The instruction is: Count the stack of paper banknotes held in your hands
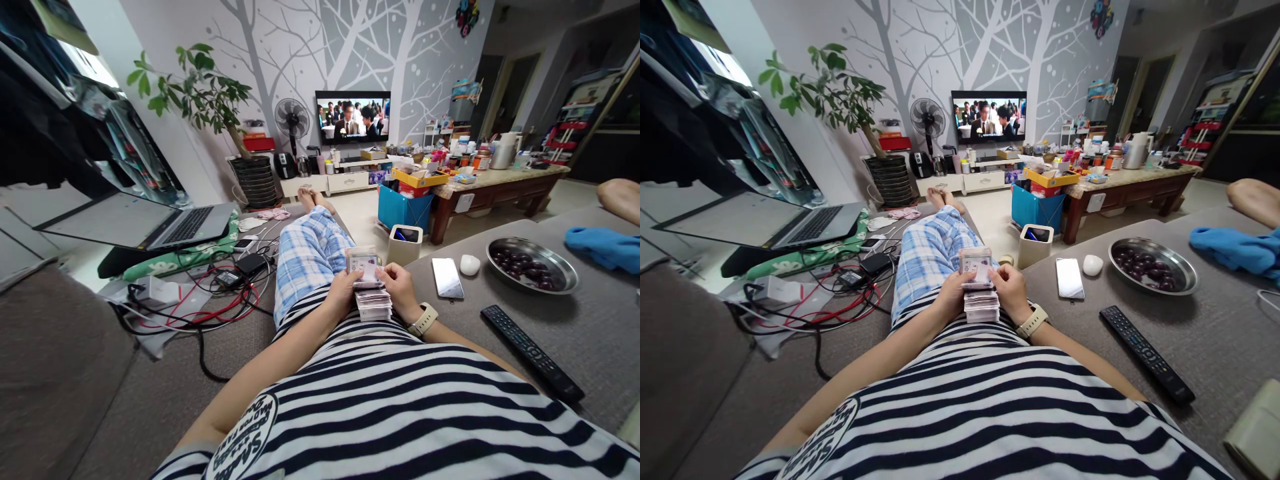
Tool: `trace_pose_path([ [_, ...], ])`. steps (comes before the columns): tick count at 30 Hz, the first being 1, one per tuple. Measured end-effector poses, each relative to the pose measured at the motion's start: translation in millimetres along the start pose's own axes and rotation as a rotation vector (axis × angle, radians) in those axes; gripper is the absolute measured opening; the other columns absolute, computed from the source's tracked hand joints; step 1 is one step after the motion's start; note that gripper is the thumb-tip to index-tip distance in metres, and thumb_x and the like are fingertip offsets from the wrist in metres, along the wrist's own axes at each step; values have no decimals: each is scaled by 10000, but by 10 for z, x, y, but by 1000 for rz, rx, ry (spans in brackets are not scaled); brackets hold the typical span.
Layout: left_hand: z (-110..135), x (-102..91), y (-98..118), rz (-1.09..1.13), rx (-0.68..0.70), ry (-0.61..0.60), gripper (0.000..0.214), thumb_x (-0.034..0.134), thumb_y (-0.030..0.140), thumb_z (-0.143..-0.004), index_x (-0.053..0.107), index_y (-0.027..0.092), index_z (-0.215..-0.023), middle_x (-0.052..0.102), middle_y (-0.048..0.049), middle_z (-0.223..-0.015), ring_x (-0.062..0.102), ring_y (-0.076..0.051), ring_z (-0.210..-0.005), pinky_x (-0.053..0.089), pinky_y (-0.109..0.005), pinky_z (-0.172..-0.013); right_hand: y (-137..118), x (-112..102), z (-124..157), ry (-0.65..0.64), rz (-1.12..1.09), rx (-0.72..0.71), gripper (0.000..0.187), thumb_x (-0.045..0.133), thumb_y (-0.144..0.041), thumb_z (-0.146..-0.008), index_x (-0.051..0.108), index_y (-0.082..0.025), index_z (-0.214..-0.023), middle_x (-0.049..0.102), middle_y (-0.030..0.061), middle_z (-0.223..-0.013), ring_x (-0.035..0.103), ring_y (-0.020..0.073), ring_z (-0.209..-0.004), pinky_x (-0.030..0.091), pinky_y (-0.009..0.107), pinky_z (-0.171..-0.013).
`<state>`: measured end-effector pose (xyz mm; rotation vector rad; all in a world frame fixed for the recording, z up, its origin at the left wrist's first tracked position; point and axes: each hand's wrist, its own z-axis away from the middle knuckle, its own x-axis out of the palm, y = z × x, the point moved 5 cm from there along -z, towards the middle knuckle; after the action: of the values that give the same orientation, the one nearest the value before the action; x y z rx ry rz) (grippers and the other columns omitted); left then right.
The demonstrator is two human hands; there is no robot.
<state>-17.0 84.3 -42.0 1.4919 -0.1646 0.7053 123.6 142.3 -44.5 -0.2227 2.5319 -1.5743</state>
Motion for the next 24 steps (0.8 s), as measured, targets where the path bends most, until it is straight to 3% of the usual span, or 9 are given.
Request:
trace_pose_path([
  [7, -93, -80, -28, 44, 39, 130, 165, 790, 284, -755, 711, 152, -816, 784, -87, -793, 772, -302, -947, 600, -411, -915, -56, 5, 17, -13, -50, -12, 442, 699, -625, -831, 537, -244, -675, 505, -27, -617, 440, 159, -593, 371, 307, -576],
  [12, -130, -95, -62, 63, 26, 123, 172, 788, 291, -758, 705, 151, -816, 788, -88, -793, 775, -288, -916, 605, -406, -902, -150, 15, 51, -41, -125, -34, 418, 705, -608, -827, 551, -244, -693, 508, -24, -628, 444, 158, -590, 381, 310, -574],
  [16, -128, -106, -62, 34, 44, 118, 147, 776, 282, -754, 709, 157, -792, 788, -82, -783, 771, -283, -913, 604, -392, -890, -165, 32, 62, -57, -179, -11, 394, 699, -613, -830, 621, -234, -759, 595, 4, -671, 505, 176, -617, 426, 320, -588],
  [24, -101, -88, -55, 40, 44, 97, 179, 789, 291, -720, 710, 149, -795, 782, -74, -782, 763, -267, -878, 597, -369, -857, -167, 21, 67, -51, -159, -20, 386, 698, -602, -842, 649, -223, -786, 641, 13, -698, 555, 184, -653, 468, 317, -616],
])
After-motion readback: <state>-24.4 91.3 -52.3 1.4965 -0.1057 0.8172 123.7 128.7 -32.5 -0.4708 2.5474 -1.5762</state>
